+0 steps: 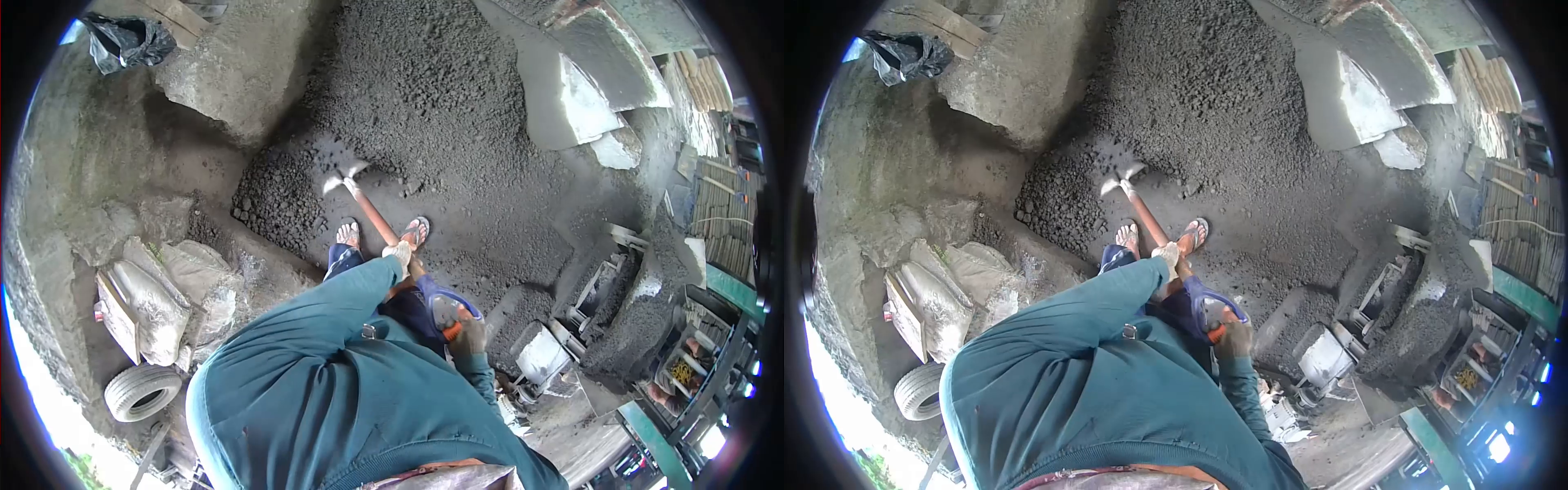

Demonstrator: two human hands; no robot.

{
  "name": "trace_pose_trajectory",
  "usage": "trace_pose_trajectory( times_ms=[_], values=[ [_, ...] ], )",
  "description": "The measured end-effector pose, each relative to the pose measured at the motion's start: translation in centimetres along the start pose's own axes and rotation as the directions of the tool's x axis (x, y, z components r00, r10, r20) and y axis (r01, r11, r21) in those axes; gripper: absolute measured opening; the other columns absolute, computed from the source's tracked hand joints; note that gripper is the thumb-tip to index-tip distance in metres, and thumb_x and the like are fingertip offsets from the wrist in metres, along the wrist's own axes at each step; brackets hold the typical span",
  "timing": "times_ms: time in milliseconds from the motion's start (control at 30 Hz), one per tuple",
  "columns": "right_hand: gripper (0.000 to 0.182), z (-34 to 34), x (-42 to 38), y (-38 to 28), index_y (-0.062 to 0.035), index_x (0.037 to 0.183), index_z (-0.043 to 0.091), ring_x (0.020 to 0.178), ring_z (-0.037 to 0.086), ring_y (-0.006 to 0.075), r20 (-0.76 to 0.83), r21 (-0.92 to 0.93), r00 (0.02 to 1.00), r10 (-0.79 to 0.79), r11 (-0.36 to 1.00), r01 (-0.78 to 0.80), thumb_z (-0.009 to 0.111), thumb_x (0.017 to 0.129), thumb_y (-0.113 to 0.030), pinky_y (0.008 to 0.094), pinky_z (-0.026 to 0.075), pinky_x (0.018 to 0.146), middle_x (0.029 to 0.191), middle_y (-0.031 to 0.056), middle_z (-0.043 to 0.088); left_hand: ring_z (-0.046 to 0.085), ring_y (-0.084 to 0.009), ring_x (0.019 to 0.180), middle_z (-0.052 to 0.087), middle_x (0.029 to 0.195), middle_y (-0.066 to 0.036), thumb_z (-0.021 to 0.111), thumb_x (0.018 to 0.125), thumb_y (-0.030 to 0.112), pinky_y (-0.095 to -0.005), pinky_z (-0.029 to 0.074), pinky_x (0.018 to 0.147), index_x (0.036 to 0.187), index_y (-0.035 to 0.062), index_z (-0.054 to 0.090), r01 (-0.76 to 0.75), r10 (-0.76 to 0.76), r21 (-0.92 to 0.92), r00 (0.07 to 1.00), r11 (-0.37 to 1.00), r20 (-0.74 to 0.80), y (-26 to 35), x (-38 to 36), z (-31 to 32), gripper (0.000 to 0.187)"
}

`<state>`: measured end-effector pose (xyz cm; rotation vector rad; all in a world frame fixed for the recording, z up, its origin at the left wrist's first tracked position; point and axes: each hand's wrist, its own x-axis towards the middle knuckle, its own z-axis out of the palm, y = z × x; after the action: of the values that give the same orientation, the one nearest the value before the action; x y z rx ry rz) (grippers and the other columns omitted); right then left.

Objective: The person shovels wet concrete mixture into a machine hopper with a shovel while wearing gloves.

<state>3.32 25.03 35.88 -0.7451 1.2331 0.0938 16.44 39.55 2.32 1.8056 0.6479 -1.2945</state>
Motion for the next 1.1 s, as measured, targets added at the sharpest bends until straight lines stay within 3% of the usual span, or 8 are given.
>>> trace_pose_trajectory(
  times_ms=[67, 100, 233, 400, 567, 767, 900, 1100],
  values=[
    [0.030, -1.3, -1.4, -3.4, -0.0033, 0.104, 0.061, 0.077, 0.067, 0.0268, 0.142, 0.041, 0.990, 0.013, 0.999, -0.019, 0.066, 0.092, -0.031, 0.0440, 0.057, 0.072, 0.090, 0.0089, 0.066, 0.063, -0.0245, 0.093, 0.066, 0.106, -0.008, 0.063, 0.089, 0.032, -0.0377, 0.051, 0.076, 0.114, 0.0109, 0.064, -0.203, 0.117, -0.786, 0.979, 0.584, -0.166, -2.5, 1.6, 7.2, 0.032],
    [0.037, -1.9, -2.0, -5.0, -0.0026, 0.107, 0.061, 0.082, 0.067, 0.0283, 0.293, 0.097, 0.956, 0.013, 0.994, -0.043, 0.063, 0.093, -0.037, 0.0443, 0.057, 0.076, 0.095, 0.0104, 0.066, 0.063, -0.0254, 0.089, 0.065, 0.102, -0.009, 0.065, 0.088, 0.030, -0.0390, 0.051, 0.074, 0.110, 0.0106, 0.063, -0.122, 0.058, -0.825, 0.992, 0.551, -0.109, 0.7, -2.0, 5.5, 0.029],
    [0.073, -2.3, -0.9, -11.9, -0.0003, 0.130, 0.052, 0.111, 0.060, 0.0293, 0.564, 0.224, 0.825, -0.027, 0.967, -0.122, 0.029, 0.100, -0.062, 0.0430, 0.051, 0.095, 0.122, 0.0175, 0.061, 0.063, -0.0289, 0.070, 0.062, 0.085, -0.012, 0.070, 0.083, 0.022, -0.0439, 0.052, 0.064, 0.094, 0.0095, 0.062, 0.209, -0.043, -0.750, 0.971, 0.628, 0.234, 17.2, -20.8, -3.9, 0.019],
    [0.040, 9.2, 9.3, -10.0, -0.0020, 0.119, 0.053, 0.094, 0.062, 0.0241, 0.501, -0.027, 0.816, 0.289, 0.947, -0.319, 0.051, 0.101, -0.037, 0.0373, 0.053, 0.080, 0.109, 0.0136, 0.062, 0.065, -0.0308, 0.079, 0.065, 0.088, -0.013, 0.068, 0.083, 0.029, -0.0433, 0.052, 0.072, 0.103, 0.0087, 0.062, 0.276, 0.056, -0.496, 0.831, 0.824, 0.554, 19.9, -25.3, -8.7, 0.029],
    [0.023, 13.9, 23.5, -1.3, -0.0071, 0.091, 0.057, 0.068, 0.060, 0.0278, 0.490, -0.170, 0.793, 0.362, 0.932, -0.320, 0.063, 0.091, -0.029, 0.0457, 0.053, 0.069, 0.079, 0.0102, 0.059, 0.064, -0.0312, 0.089, 0.065, 0.097, -0.016, 0.060, 0.089, 0.047, -0.0495, 0.050, 0.082, 0.114, -0.0009, 0.057, 0.493, 0.200, -0.616, 0.658, 0.614, 0.726, 15.3, -27.7, -12.0, 0.054],
    [0.017, 11.3, 25.4, 5.6, -0.0101, 0.088, 0.054, 0.062, 0.056, 0.0285, 0.500, 0.380, 0.866, 0.017, 0.894, -0.237, 0.061, 0.090, -0.025, 0.0482, 0.050, 0.061, 0.076, 0.0079, 0.056, 0.059, -0.0358, 0.094, 0.063, 0.100, -0.021, 0.041, 0.085, 0.078, -0.0496, 0.047, 0.089, 0.105, -0.0039, 0.061, 0.114, 0.484, -0.893, 0.807, 0.435, 0.339, 11.6, -42.5, -21.7, 0.087],
    [0.015, 13.9, 22.4, 7.5, -0.0135, 0.083, 0.052, 0.061, 0.054, 0.0248, 0.184, 0.348, 0.983, -0.015, 0.936, -0.051, 0.057, 0.089, -0.026, 0.0417, 0.048, 0.059, 0.071, 0.0037, 0.053, 0.064, -0.0250, 0.074, 0.065, 0.090, -0.013, 0.068, 0.090, 0.025, -0.0354, 0.055, 0.068, 0.099, 0.0015, 0.063, -0.094, 0.268, -0.801, 0.960, 0.592, 0.086, 7.9, -40.9, -22.5, 0.026],
    [0.009, 12.7, 27.6, 13.4, -0.0150, 0.090, 0.053, 0.061, 0.054, 0.0229, 0.164, 0.362, 0.982, 0.088, 0.921, -0.143, 0.059, 0.085, -0.011, 0.0439, 0.052, 0.058, 0.073, 0.0036, 0.052, 0.053, -0.0141, 0.050, 0.052, 0.063, -0.001, 0.069, 0.087, 0.026, -0.0277, 0.044, 0.048, 0.084, 0.0044, 0.062, -0.112, 0.315, -0.737, 0.938, 0.667, 0.143, 5.8, -34.4, -26.8, 0.023]
  ],
)
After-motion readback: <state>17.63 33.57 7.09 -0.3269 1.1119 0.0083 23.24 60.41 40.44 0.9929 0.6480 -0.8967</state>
